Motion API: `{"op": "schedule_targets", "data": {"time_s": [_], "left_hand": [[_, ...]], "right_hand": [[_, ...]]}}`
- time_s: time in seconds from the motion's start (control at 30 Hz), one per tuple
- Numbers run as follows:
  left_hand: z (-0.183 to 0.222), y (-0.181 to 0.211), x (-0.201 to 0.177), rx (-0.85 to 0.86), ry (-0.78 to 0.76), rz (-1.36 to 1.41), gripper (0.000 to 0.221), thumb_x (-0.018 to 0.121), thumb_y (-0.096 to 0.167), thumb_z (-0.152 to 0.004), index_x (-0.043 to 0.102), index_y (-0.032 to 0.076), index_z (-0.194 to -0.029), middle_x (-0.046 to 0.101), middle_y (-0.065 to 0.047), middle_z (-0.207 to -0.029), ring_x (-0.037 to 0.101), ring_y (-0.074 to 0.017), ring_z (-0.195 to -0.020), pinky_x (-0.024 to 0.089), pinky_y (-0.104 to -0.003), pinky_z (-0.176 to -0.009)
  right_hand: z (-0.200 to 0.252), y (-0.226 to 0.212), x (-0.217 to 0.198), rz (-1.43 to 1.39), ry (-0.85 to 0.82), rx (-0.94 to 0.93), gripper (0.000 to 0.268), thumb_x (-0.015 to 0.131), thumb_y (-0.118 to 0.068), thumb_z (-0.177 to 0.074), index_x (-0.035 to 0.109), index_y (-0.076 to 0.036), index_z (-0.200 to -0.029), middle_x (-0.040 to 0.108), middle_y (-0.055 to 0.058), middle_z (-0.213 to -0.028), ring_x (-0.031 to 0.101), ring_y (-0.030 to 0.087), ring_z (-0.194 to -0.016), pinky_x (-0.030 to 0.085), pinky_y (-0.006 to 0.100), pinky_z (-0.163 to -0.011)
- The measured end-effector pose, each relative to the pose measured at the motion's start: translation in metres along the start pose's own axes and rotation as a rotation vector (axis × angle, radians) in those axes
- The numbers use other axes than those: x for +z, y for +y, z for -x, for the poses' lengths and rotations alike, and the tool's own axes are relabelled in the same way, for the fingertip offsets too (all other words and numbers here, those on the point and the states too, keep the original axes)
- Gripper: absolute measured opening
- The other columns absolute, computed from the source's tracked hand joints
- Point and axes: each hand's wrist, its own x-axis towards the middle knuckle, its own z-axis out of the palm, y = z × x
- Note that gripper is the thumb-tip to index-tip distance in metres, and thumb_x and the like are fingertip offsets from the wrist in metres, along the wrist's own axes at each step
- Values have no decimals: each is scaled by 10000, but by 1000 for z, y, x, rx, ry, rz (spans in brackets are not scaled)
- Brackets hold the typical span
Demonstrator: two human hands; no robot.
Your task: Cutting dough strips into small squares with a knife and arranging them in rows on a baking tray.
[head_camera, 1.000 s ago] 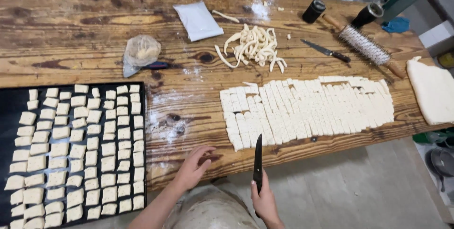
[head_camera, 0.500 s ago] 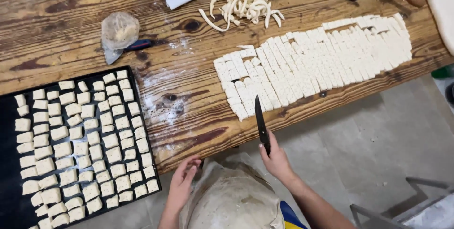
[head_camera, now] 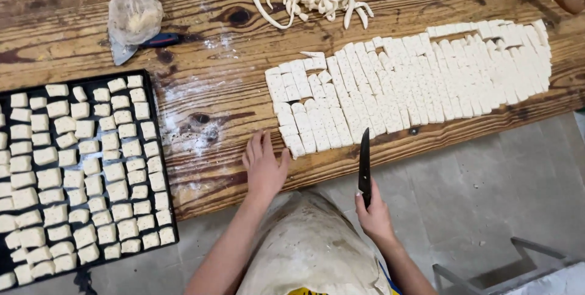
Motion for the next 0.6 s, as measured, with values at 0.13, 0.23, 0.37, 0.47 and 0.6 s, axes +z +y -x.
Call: {"op": "schedule_targets", "data": {"time_s": [0.13,0.23,0.37,0.47,0.6], "left_hand": [[-38,9,22,40,143,-107,523,385,423,-1061,537,51,-1396,367,-162,-1533,272,-372,-1443,208,-636,-1123],[-45,13,30,-11,147,-149,488,519,426,-1012,592,48,-1311,432,-190,-1512,358,-360,-1386,268,-612,-1109],[-44,23,19,-139,52,274,182,663,205,-958,504,149,-1026,575,-49,-948,497,-218,-876,387,-385,-763],[-38,6,30,-231,39,584,393,692,99,-907,461,166,-1217,597,-103,-1011,552,-276,-952,439,-408,-812],[-30,-27,34,-264,104,726,477,787,82,-798,711,168,-1261,742,-99,-1151,668,-259,-1184,516,-424,-996]], "right_hand": [[-13,-7,-33,-3,-5,14,601,495,-375,-945,411,-246,-1526,743,151,-1071,683,419,-1033,484,429,-867],[-21,-24,-59,-123,-36,4,540,490,-268,-968,445,-231,-1505,598,74,-627,552,225,-479,449,389,-513],[-50,-40,-73,-125,-74,-88,357,501,-262,-1004,502,-149,-1342,584,64,-722,574,204,-612,460,380,-607],[-76,-39,-77,-71,-111,-199,488,503,-219,-1014,428,-105,-1483,634,118,-708,631,235,-607,510,376,-577],[-108,-43,-73,18,-183,-341,567,516,-214,-1022,385,-68,-1554,709,195,-720,711,286,-623,579,396,-548]]}}
